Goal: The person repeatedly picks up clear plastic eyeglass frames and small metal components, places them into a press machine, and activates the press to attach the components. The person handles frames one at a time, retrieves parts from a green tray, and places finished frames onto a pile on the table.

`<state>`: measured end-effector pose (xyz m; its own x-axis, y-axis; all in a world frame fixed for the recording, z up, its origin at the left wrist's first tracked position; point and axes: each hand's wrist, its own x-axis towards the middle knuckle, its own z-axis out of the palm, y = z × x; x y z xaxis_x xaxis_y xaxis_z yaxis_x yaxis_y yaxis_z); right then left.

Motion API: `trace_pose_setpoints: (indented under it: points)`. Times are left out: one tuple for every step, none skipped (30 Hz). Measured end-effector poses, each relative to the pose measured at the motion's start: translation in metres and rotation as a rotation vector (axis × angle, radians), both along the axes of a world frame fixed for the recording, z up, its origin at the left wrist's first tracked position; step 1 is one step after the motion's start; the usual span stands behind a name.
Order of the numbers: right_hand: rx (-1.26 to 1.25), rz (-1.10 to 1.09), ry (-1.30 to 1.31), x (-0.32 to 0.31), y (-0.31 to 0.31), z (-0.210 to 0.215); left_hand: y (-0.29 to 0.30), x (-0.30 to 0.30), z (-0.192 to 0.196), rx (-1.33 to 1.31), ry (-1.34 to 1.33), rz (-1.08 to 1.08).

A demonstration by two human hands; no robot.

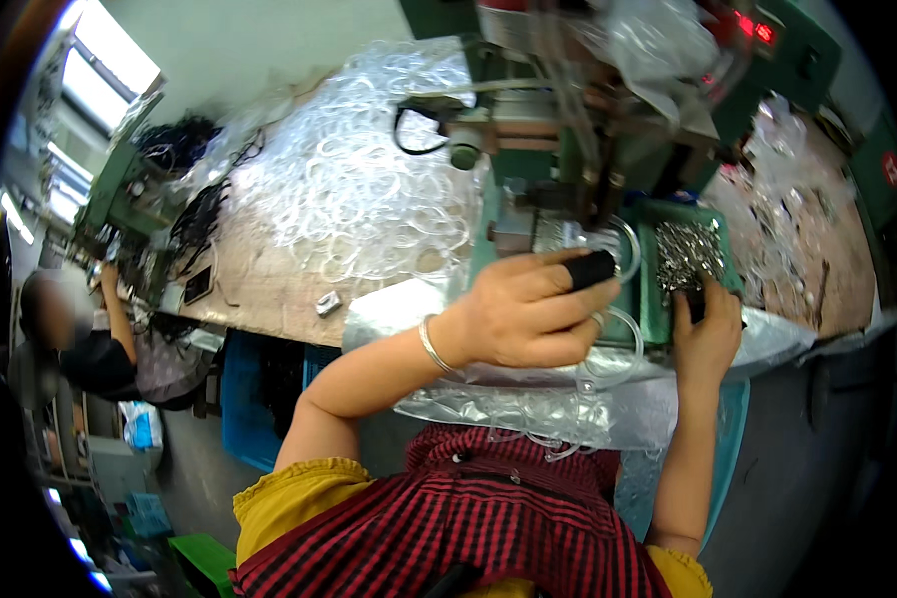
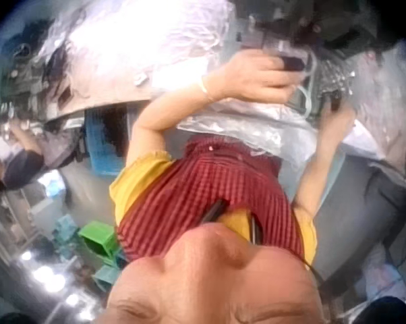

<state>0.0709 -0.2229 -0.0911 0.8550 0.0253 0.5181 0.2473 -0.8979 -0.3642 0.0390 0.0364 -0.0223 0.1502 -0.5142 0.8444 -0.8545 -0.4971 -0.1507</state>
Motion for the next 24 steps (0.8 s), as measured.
trace_pose_setpoints:
  points:
    - [-0.032,-0.026,-0.049,0.007,0.000,-0.002,-0.002,0.000,-0.001,-0.038,0.001,-0.042]
    - [0.067,0.022,-0.094,0.011,0.006,-0.007,0.002,-0.006,-0.003,-0.056,0.007,-0.007]
    - [0.158,0.038,-0.132,0.012,0.011,-0.009,0.002,-0.009,-0.009,-0.080,0.026,-0.005]
    - [0.235,0.033,-0.164,0.006,0.014,-0.013,0.001,-0.011,-0.014,-0.113,0.056,-0.023]
    - [0.287,-0.051,-0.284,0.001,0.023,-0.023,0.003,-0.013,-0.012,-0.091,0.062,-0.005]
    - [0.327,-0.124,-0.416,0.003,0.032,-0.031,0.000,-0.010,-0.013,-0.091,0.025,-0.002]
    - [0.397,-0.119,-0.461,0.003,0.032,-0.032,-0.001,-0.011,-0.012,-0.063,0.036,-0.001]
    - [0.490,-0.108,-0.511,0.004,0.032,-0.033,-0.002,-0.013,-0.008,-0.042,0.072,0.014]
    - [0.494,-0.099,-0.541,0.004,0.032,-0.035,-0.001,-0.014,-0.005,-0.018,0.062,0.029]
    - [0.498,-0.087,-0.571,0.004,0.030,-0.036,-0.002,-0.016,-0.003,0.007,0.052,0.047]
    - [0.509,-0.093,-0.600,0.002,0.028,-0.037,-0.004,-0.016,-0.003,0.009,0.046,0.040]
    - [0.514,-0.093,-0.610,0.002,0.027,-0.037,-0.005,-0.015,-0.005,0.000,0.037,0.039]
    - [0.520,-0.091,-0.620,0.002,0.028,-0.037,-0.007,-0.014,-0.006,-0.008,0.028,0.042]
    - [0.528,-0.087,-0.628,0.000,0.026,-0.039,-0.009,-0.012,-0.007,-0.034,0.006,0.050]
    - [0.507,-0.092,-0.636,0.002,0.024,-0.040,-0.011,-0.011,-0.009,-0.050,0.007,0.035]
    - [0.520,-0.091,-0.648,0.004,0.025,-0.042,-0.012,-0.011,-0.009,-0.066,0.009,0.020]
    - [0.534,-0.089,-0.660,0.006,0.027,-0.042,-0.010,-0.008,-0.005,-0.055,-0.001,0.032]
    - [0.541,-0.093,-0.648,-0.001,0.026,-0.045,-0.008,-0.013,-0.007,-0.048,0.013,0.044]
    - [0.500,-0.078,-0.671,0.000,0.023,-0.046,-0.008,-0.017,-0.007,-0.040,0.028,0.055]
    - [0.501,-0.079,-0.608,0.001,0.022,-0.045,-0.012,-0.016,-0.004,-0.077,0.027,0.083]
    - [0.506,-0.077,-0.558,0.006,0.023,-0.038,-0.012,-0.017,-0.002,-0.087,0.023,0.105]
    - [0.512,-0.074,-0.507,0.007,0.023,-0.031,-0.012,-0.019,-0.001,-0.097,0.017,0.128]
    - [0.501,-0.091,-0.431,0.005,0.023,-0.025,-0.013,-0.028,0.002,-0.102,0.048,0.116]
    - [0.427,-0.062,-0.394,0.009,0.022,-0.016,-0.012,-0.035,0.005,-0.111,0.074,0.113]
